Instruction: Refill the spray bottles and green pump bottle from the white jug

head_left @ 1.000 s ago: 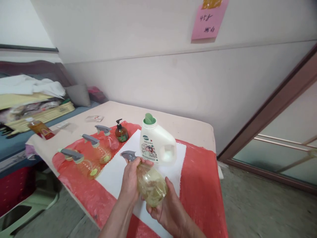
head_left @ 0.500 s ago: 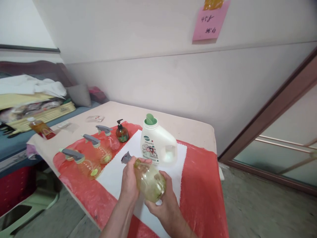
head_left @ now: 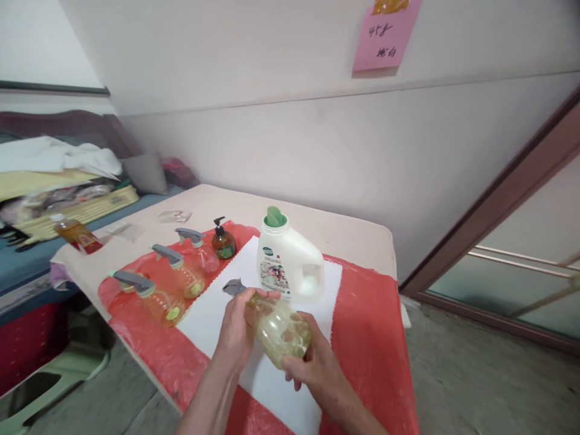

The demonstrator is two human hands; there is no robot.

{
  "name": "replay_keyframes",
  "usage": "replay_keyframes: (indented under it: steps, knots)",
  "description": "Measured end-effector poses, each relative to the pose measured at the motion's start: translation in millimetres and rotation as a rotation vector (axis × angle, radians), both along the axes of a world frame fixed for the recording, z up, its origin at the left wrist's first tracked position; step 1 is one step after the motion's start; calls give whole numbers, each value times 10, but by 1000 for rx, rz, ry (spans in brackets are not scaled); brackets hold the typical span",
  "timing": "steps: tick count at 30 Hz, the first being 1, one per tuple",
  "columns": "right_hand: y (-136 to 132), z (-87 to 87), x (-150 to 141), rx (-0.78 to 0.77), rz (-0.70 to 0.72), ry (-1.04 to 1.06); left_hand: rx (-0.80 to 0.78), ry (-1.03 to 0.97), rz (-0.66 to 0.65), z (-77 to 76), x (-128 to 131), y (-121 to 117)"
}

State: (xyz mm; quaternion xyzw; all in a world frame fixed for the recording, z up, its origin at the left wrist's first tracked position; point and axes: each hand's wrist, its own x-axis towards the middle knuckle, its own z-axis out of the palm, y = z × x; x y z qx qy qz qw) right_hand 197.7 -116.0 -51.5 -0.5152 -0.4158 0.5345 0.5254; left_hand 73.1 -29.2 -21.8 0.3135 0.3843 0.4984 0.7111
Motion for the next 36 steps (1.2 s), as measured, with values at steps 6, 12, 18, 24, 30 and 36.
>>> replay_keyframes:
  steps: [6,12,18,24,30,36]
  knots:
    - [37,45,147,-77,201,344,-69,-77,-77,20,-20,-24]
    - [4,63,133,4,54,-96,-74,-38,-13,43,-14,-5]
    - [-34,84,68,102,-71,-442,-49,-7,5,61,16,2]
    - [-30,-2,-20,-71,71,225,-57,-27,-40,49,0,-31]
    - [-78,-36,-47,-375,162,867,-21,-41,-83,57,-5,-47]
    - [-66,-58,-107,-474,286,1013,-47,-43,26,63,73,-98]
